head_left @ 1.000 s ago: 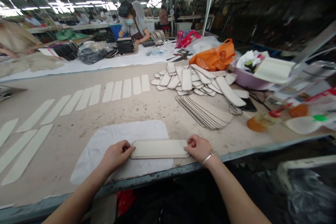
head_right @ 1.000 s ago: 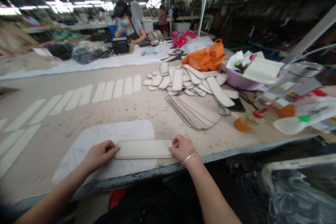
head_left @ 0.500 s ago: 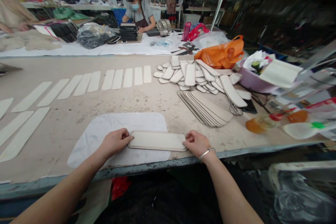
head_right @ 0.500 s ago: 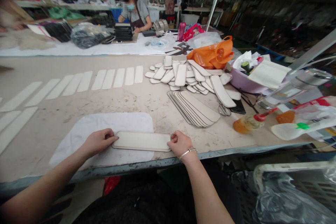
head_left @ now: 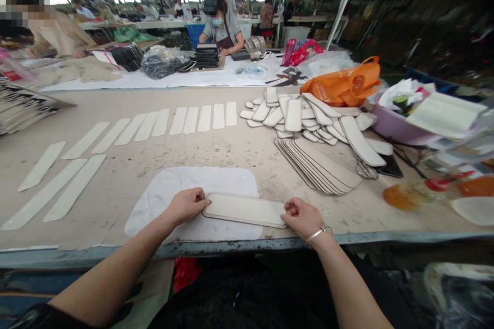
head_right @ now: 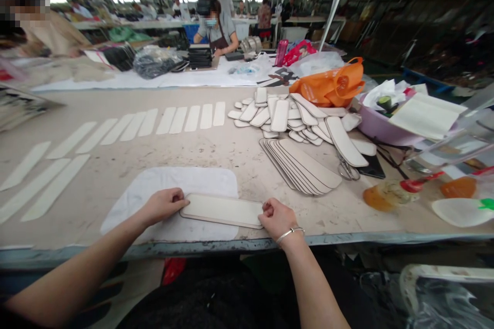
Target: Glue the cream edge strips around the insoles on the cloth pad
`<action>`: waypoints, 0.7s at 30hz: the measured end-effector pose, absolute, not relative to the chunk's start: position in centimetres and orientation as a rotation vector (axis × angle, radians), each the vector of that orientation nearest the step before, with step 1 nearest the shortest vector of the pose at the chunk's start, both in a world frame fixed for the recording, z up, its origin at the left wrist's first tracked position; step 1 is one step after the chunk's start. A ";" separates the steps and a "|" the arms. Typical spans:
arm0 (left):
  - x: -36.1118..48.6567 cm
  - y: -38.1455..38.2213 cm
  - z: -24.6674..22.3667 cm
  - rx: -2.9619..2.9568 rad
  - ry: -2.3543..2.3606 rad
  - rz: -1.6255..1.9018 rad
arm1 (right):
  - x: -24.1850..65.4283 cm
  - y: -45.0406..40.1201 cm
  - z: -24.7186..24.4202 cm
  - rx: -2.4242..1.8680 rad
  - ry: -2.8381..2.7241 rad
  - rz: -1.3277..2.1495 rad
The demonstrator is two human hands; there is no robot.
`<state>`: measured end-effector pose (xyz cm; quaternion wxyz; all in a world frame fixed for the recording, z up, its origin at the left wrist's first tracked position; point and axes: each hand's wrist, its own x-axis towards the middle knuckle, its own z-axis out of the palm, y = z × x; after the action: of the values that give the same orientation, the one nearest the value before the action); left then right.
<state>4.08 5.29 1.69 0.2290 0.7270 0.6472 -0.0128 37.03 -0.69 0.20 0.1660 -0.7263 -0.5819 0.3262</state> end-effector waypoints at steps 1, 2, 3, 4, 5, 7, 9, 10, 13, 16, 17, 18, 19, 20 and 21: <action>4.1 5.3 1.7 2.000 1.784 -0.033 | 37.0 -0.7 0.2 -2.066 -1.657 0.931; 4.1 5.3 1.7 1.999 1.787 -0.030 | 37.0 -0.7 0.1 -2.064 -1.656 0.934; 4.1 5.3 1.6 1.999 1.790 -0.027 | 37.0 -0.7 0.1 -2.061 -1.654 0.936; 4.0 5.3 1.6 1.999 1.790 -0.023 | 37.0 -0.8 0.1 -2.058 -1.652 0.938; 4.0 5.2 1.6 2.000 1.790 -0.019 | 37.0 -0.8 0.1 -2.057 -1.651 0.936; 4.0 5.2 1.6 2.001 1.786 -0.013 | 37.0 -0.8 0.0 -2.058 -1.651 0.931; 4.0 5.2 1.6 2.001 1.781 -0.010 | 37.0 -0.8 0.0 -2.060 -1.655 0.930; 4.0 5.2 1.5 2.001 1.777 -0.008 | 37.1 -0.8 0.0 -2.060 -1.658 0.929; 3.9 5.2 1.5 2.005 1.768 -0.001 | 37.1 -0.8 -0.1 -2.064 -1.665 0.917; 3.9 5.1 1.6 2.009 1.772 0.011 | 37.0 -0.9 -0.1 -2.087 -1.693 0.884; 3.9 5.0 1.6 2.009 1.774 0.015 | 36.9 -0.9 -0.2 -2.098 -1.708 0.870; 3.9 5.0 1.6 2.009 1.776 0.019 | 36.8 -0.9 -0.1 -2.111 -1.723 0.850; 3.9 4.9 1.6 2.008 1.779 0.025 | 36.7 -1.0 -0.1 -2.123 -1.742 0.828; 3.8 4.9 1.5 2.007 1.782 0.031 | 36.6 -1.1 -0.1 -2.136 -1.763 0.804; 3.8 4.9 1.5 2.006 1.787 0.038 | 36.5 -1.1 0.0 -2.146 -1.793 0.778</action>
<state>3.79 4.87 1.47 0.2254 0.7274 0.6479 0.0138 36.49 -1.13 -0.02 0.1193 -0.7341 -0.6133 0.2661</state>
